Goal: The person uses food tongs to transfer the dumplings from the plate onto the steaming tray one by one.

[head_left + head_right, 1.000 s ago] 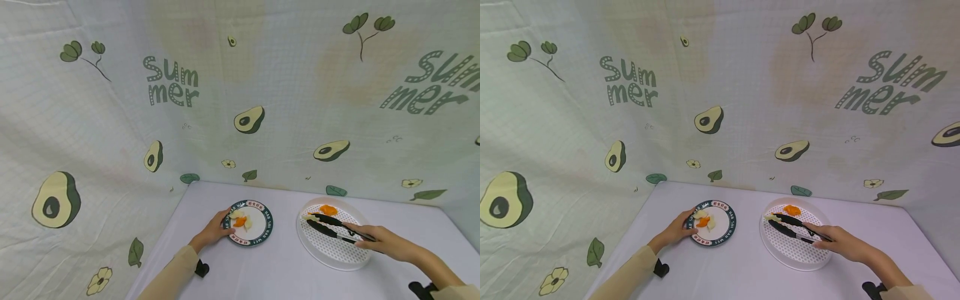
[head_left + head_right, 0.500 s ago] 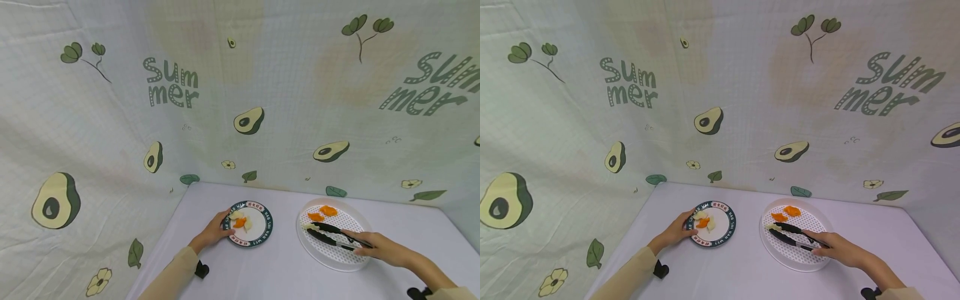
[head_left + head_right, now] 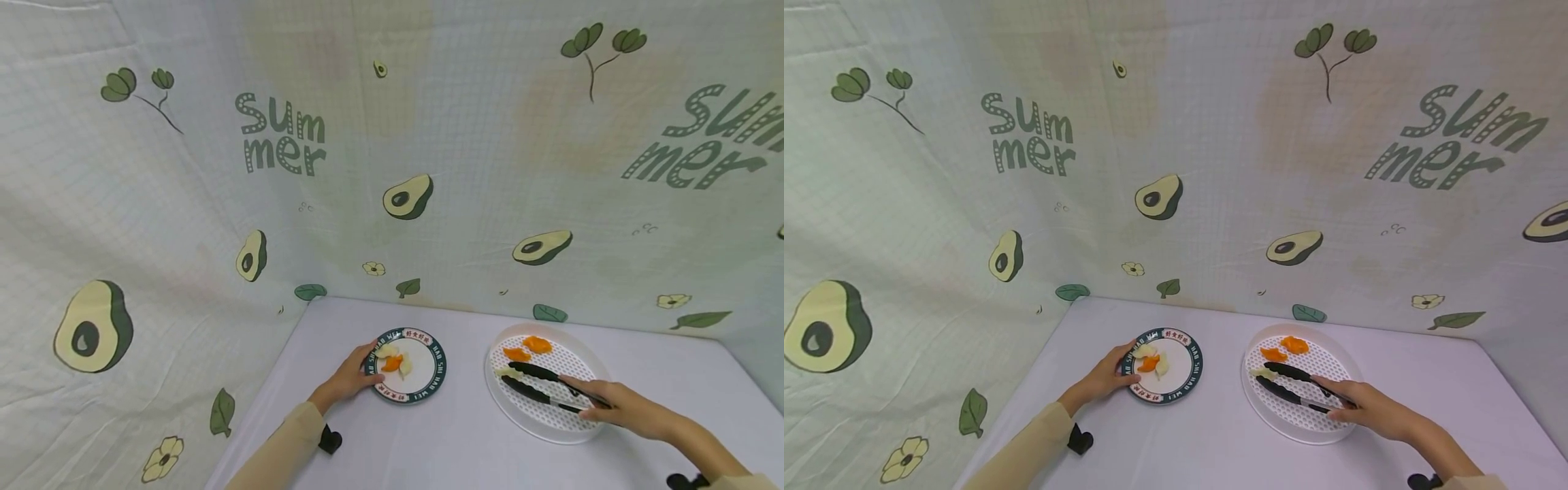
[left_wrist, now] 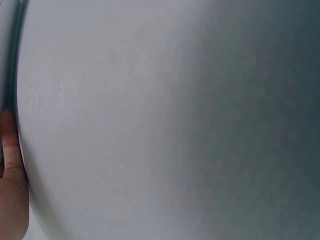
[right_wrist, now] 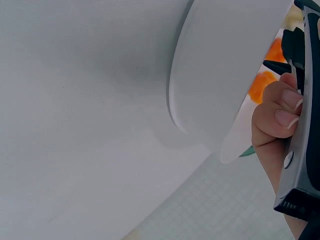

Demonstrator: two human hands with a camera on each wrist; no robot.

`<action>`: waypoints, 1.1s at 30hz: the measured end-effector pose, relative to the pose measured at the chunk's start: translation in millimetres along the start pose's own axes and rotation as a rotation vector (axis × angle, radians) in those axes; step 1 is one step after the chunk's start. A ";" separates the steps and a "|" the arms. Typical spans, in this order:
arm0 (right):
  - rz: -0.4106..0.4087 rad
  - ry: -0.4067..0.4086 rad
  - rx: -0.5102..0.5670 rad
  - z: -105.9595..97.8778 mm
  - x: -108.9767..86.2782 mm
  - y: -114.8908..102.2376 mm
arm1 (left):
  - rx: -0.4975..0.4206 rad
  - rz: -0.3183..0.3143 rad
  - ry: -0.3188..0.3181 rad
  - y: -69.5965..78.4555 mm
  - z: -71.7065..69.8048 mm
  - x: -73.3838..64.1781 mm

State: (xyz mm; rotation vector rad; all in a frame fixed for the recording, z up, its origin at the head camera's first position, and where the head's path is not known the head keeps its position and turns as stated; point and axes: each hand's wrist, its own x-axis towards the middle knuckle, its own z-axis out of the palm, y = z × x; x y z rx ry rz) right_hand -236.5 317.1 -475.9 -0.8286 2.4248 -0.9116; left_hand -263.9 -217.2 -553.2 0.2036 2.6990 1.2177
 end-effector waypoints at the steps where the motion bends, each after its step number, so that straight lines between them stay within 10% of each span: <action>1: -0.008 0.003 0.003 -0.6 -0.5 -0.6 | 0.003 0.002 0.000 0.6 -0.3 0.2; 21: -0.150 0.167 -0.051 6.8 -10.9 -34.9 | 0.001 0.020 -0.004 -0.1 -2.0 1.0; 33: -0.068 0.285 -0.054 44.5 3.3 -79.1 | -0.005 0.035 -0.026 -7.3 -3.0 3.0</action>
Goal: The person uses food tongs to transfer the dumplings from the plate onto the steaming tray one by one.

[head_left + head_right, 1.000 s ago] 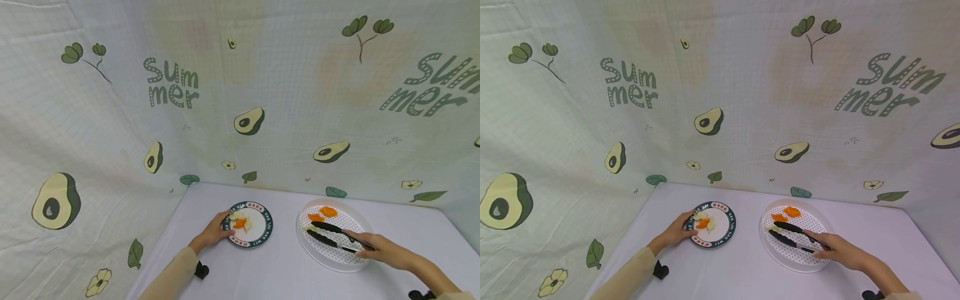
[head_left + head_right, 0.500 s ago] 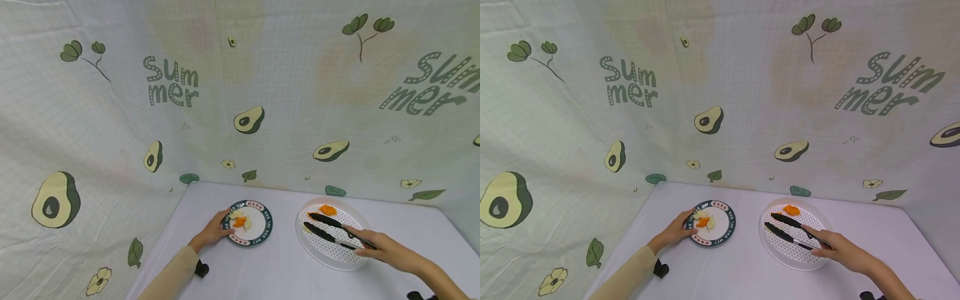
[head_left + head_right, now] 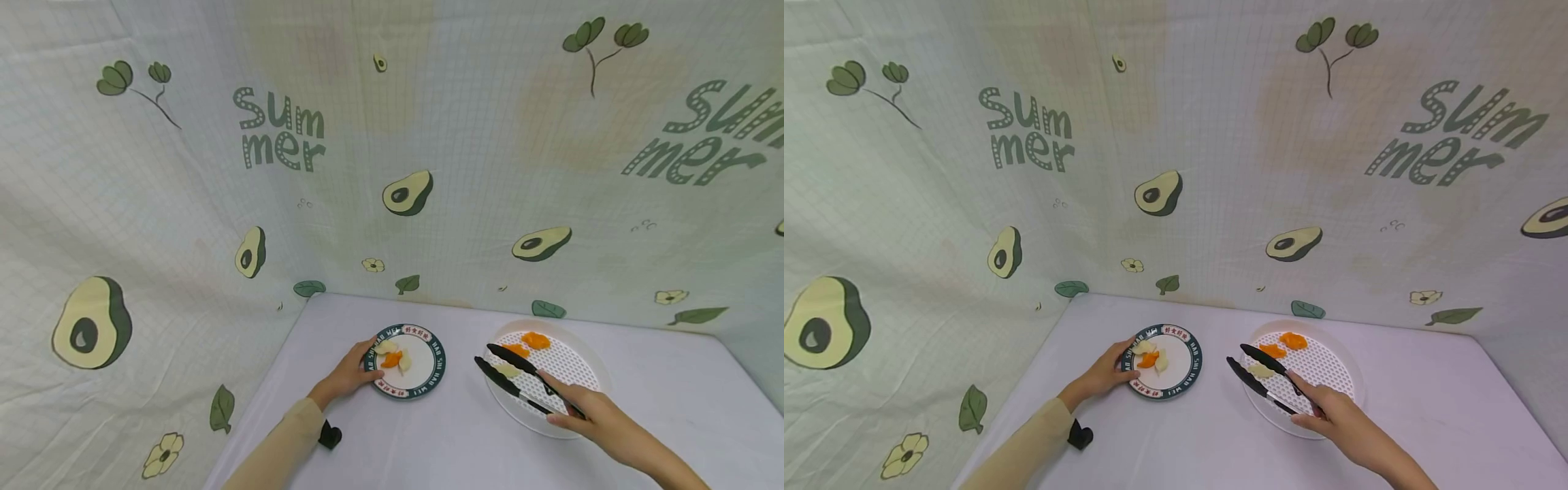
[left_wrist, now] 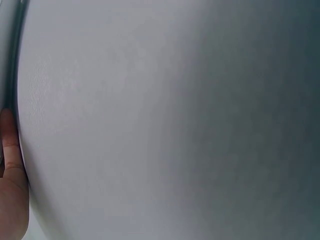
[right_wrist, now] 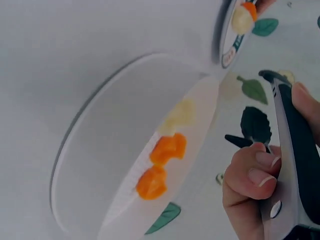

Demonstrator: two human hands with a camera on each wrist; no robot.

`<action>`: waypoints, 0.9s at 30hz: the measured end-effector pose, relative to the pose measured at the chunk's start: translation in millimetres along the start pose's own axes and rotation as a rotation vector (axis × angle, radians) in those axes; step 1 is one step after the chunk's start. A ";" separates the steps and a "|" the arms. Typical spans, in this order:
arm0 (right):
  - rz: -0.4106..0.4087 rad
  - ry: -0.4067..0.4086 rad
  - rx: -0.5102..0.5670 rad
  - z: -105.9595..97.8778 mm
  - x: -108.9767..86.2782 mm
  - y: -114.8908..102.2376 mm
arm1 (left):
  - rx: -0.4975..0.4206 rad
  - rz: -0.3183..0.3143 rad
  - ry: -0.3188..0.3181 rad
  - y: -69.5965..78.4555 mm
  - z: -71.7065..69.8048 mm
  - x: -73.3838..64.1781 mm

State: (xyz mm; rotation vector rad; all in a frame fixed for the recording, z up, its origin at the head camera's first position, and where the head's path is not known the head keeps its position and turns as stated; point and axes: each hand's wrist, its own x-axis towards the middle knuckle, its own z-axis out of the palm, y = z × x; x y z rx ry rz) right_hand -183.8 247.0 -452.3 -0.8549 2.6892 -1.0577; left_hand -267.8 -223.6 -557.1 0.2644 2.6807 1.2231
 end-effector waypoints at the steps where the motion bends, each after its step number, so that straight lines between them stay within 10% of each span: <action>1: -0.002 0.021 0.006 4.7 1.4 -4.6 | -0.002 -0.001 0.001 -0.2 -0.3 -0.2; 27: 0.196 0.048 0.107 97.4 57.1 -79.9 | -0.018 0.001 0.011 6.6 -0.7 -1.1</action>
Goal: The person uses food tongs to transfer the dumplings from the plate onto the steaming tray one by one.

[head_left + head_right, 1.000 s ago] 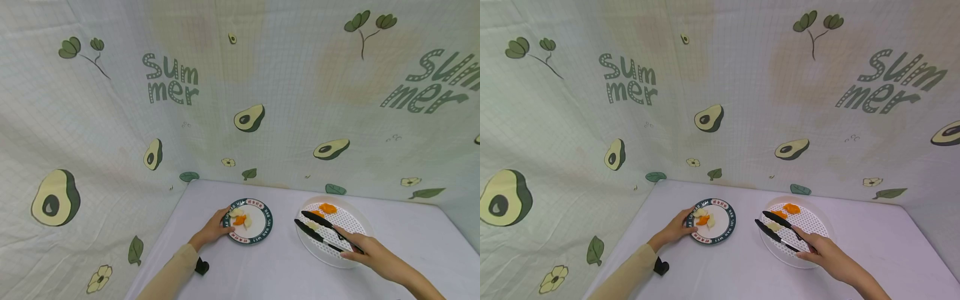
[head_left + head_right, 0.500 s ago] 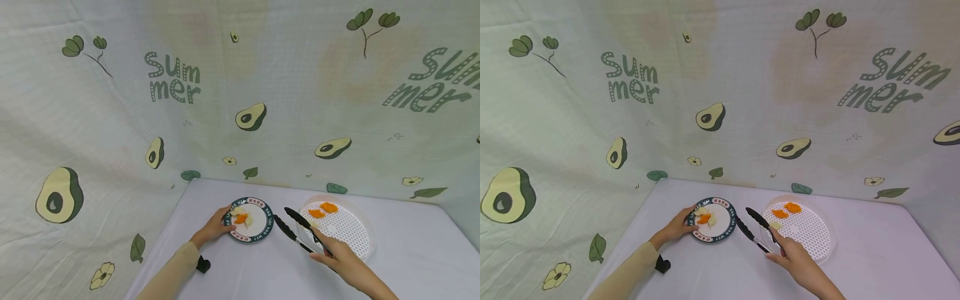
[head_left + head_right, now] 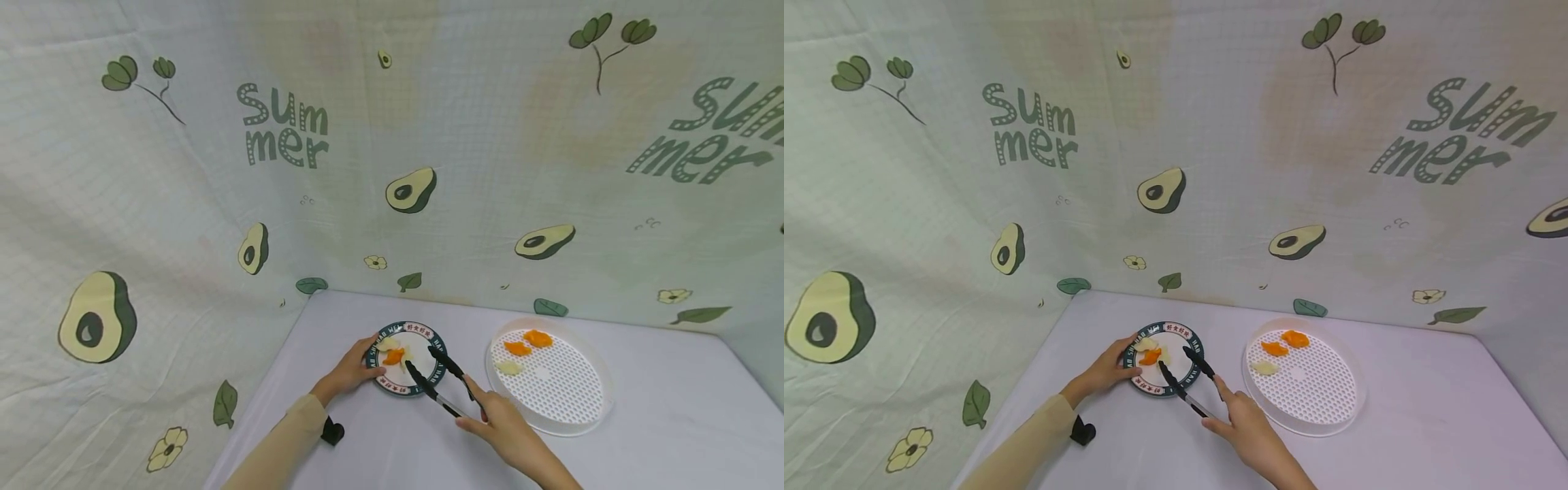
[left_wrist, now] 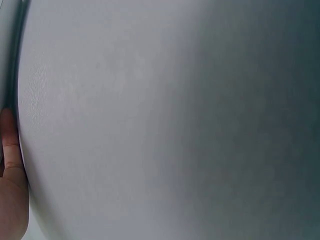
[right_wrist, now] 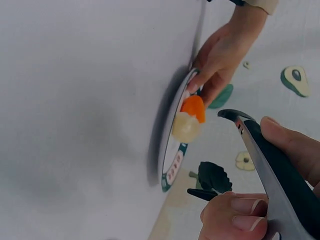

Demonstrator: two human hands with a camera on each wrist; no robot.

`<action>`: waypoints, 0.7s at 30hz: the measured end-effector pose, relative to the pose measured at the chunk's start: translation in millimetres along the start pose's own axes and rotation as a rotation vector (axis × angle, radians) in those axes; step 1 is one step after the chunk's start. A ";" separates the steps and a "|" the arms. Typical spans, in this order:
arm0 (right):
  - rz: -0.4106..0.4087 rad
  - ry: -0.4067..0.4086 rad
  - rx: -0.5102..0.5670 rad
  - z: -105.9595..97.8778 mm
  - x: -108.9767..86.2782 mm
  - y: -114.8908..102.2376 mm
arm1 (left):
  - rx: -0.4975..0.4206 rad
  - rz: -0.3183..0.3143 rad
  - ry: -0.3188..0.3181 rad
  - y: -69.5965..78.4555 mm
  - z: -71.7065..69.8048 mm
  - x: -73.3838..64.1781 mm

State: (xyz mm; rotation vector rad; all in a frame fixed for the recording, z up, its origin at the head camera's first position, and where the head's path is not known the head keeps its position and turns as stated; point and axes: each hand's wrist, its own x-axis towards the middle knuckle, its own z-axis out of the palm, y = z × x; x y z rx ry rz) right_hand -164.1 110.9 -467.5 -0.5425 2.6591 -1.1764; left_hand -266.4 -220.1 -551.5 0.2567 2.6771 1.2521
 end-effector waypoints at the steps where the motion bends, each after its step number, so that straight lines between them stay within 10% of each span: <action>1: 0.001 -0.001 0.003 3.4 1.7 -0.5 | 0.000 0.001 0.000 -0.2 0.2 -0.3; 21: 0.125 0.015 -0.069 44.5 28.2 -3.5 | 0.012 0.008 0.002 -3.5 0.4 1.8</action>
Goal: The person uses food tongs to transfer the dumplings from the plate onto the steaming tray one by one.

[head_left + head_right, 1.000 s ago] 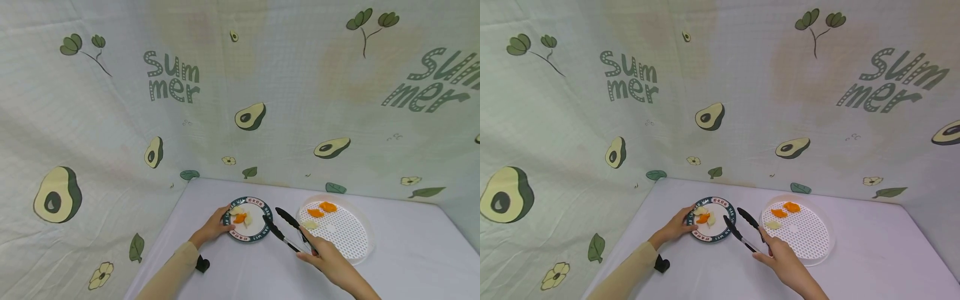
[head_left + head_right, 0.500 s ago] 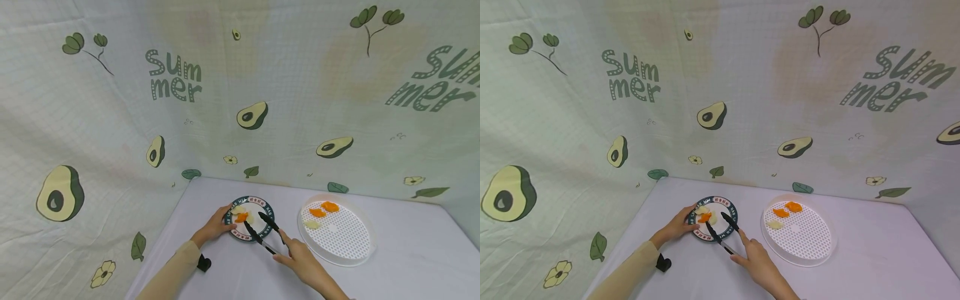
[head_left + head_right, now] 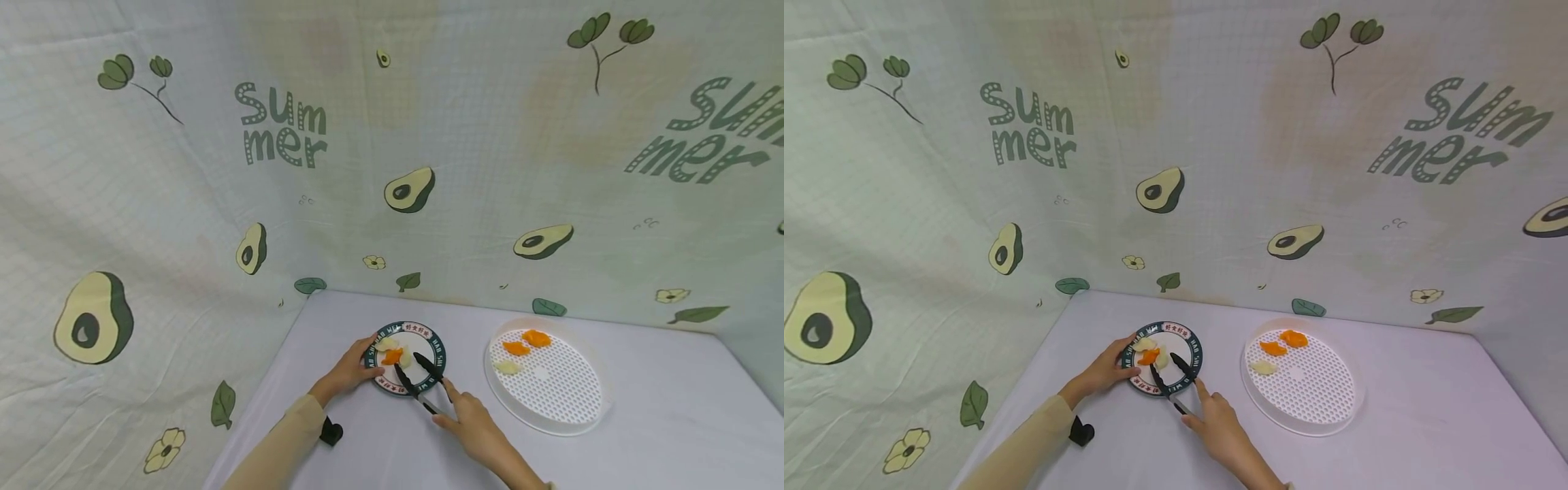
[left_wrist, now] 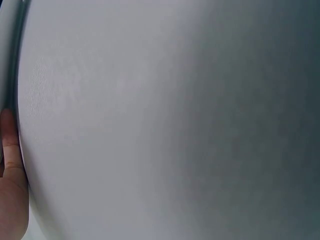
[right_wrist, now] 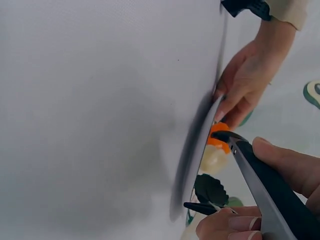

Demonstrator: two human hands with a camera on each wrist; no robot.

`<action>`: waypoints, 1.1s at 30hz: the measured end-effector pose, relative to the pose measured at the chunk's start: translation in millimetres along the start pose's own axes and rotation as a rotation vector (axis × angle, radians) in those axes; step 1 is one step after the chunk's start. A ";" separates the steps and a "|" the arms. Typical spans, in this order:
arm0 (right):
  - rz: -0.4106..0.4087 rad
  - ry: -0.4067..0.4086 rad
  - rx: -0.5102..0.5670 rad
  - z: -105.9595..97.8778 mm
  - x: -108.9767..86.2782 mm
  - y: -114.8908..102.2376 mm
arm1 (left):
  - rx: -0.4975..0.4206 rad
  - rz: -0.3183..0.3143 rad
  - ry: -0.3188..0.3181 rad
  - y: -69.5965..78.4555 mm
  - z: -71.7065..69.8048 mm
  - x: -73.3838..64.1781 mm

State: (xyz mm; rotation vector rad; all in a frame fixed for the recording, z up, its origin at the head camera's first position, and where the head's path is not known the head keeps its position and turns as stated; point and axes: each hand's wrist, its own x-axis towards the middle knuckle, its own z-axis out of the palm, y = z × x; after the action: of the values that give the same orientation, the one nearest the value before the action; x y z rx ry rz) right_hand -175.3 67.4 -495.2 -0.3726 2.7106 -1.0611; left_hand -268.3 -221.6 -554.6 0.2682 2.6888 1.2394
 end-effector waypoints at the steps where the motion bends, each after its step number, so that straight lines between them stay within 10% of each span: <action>1: -0.001 0.000 0.000 0.9 0.4 0.0 | 0.001 0.008 0.001 -0.2 -0.3 0.1; 33: -0.003 0.021 -0.115 1.2 -3.0 -2.2 | 0.002 -0.001 -0.004 0.2 -0.4 -0.4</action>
State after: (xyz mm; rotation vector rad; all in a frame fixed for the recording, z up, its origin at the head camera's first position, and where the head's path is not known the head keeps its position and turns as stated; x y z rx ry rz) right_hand -171.8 66.0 -494.2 -0.3866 2.7979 -0.9172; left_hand -268.1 -221.9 -554.1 0.2699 2.6865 1.2343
